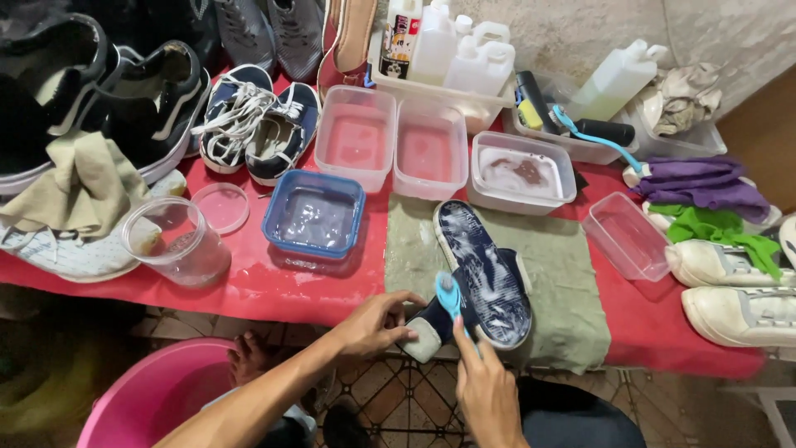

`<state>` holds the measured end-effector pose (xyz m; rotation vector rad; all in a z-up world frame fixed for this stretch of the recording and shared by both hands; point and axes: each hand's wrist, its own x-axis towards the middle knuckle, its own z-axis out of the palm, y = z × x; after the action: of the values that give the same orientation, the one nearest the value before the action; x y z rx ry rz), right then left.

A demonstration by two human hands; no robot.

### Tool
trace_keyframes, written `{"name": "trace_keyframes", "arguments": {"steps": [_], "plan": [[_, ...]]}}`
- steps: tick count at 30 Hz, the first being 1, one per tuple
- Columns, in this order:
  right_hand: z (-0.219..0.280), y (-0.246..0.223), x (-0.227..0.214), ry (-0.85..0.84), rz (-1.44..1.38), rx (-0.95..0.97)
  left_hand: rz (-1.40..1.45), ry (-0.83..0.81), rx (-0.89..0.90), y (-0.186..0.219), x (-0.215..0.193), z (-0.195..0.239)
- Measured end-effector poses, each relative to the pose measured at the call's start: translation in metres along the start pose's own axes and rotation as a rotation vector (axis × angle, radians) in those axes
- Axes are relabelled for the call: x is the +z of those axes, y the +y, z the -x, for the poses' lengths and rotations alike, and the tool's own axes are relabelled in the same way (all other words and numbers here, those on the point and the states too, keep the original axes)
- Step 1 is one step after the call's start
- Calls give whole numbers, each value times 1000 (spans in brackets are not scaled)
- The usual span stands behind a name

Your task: The person scrubs a dark blue slip-on shoe with a blue toothbrush, repeatedly dipping the brush into a container of soapy water. The shoe is held steady on a green cloth while the person scrubs the upper fabric and the white sole.

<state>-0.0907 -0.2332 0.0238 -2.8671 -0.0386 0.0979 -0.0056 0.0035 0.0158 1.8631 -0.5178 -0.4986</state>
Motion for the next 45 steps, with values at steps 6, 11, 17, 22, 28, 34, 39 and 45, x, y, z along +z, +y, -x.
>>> {"name": "trace_keyframes", "arguments": {"steps": [6, 11, 17, 22, 28, 34, 39, 45], "plan": [[17, -6, 7, -67, -59, 177, -15, 37, 9, -5, 0, -3], [11, -8, -6, -113, -171, 14, -15, 54, 18, -7, 3, -1], [22, 8, 14, -164, 44, 199, 52, 69, 10, -9, 7, -5], [1, -25, -11, -125, -104, 83, 65, 69, 2, -4, 2, -4], [33, 3, 41, 107, -86, 354, 120, 56, -22, -2, 6, 1], [17, -33, -13, -121, -234, 392, 134, 47, 3, -5, 3, 2], [16, -12, 8, -20, -205, 408, 111, 49, -11, -2, -1, -1], [7, -38, -22, -46, -359, 349, 147, 35, -9, 0, 3, 6]]}}
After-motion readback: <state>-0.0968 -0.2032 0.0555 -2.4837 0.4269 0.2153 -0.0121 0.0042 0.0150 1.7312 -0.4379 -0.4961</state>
